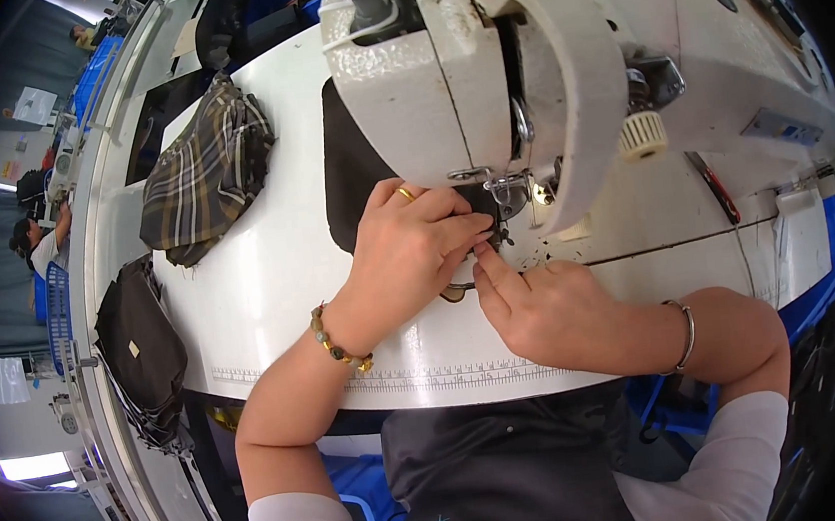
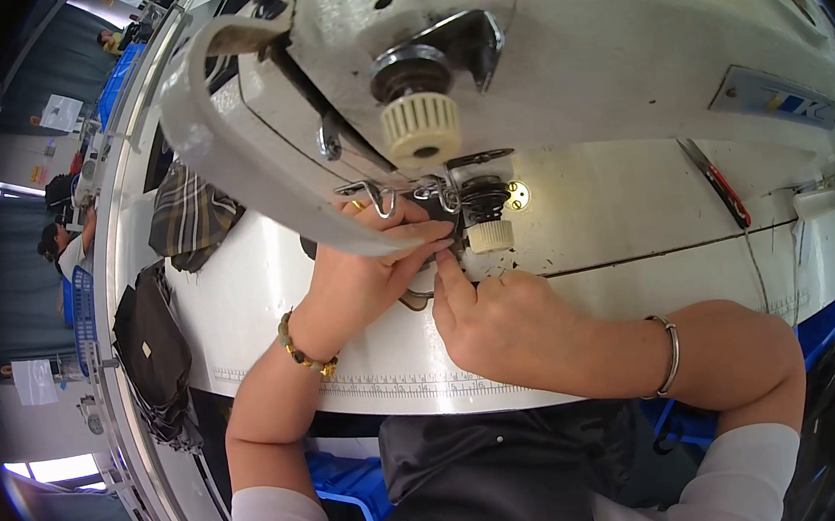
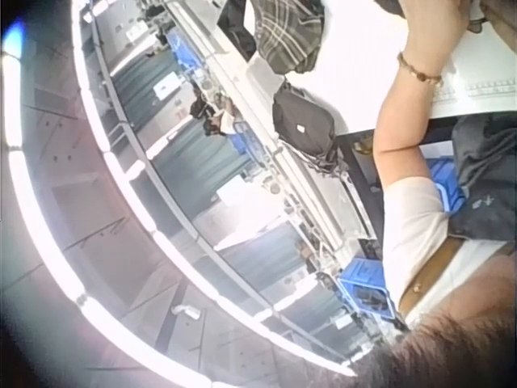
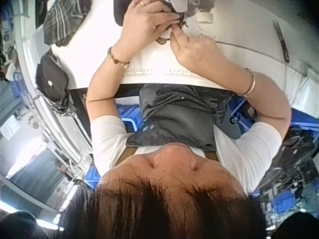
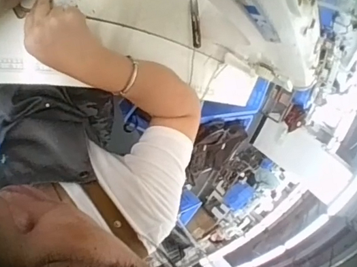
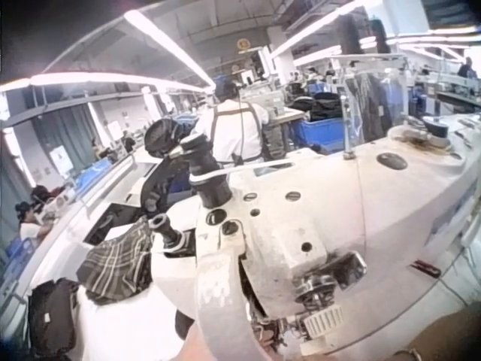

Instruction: Assembling components of a bag using an industrial sewing machine.

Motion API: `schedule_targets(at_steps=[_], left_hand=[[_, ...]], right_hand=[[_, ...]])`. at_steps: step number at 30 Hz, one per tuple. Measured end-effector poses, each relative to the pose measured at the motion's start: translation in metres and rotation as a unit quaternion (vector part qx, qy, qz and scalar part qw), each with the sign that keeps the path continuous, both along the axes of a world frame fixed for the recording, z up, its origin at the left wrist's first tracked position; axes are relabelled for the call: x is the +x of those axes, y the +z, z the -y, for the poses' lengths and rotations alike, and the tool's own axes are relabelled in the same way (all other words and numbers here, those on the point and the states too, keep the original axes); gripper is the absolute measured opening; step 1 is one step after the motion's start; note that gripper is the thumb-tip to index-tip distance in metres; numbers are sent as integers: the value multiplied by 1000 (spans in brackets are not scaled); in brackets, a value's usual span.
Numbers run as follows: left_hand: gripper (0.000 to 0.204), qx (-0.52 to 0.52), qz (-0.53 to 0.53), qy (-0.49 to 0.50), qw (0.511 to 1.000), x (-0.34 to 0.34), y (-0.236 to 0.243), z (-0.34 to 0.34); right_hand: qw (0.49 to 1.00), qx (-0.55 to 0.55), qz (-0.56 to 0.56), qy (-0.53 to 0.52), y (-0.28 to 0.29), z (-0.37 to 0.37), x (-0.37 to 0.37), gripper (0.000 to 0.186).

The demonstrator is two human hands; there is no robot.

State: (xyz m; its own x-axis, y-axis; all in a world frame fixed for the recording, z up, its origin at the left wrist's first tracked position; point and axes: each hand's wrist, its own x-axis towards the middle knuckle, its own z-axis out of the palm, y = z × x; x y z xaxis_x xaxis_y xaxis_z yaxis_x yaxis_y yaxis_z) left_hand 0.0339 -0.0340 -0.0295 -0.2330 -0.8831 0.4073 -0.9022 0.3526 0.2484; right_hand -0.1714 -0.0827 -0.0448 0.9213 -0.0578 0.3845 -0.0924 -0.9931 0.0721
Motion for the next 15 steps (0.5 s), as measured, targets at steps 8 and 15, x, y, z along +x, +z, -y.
schedule_targets(at_steps=[8,15], left_hand=[[24,-101,110,-48,988,-11,6,0],[27,20,119,-22,992,-15,15,-12]], right_hand=[[1000,11,-8,10,2,3,-1,28],[1000,16,-1,15,0,3,0,25]])
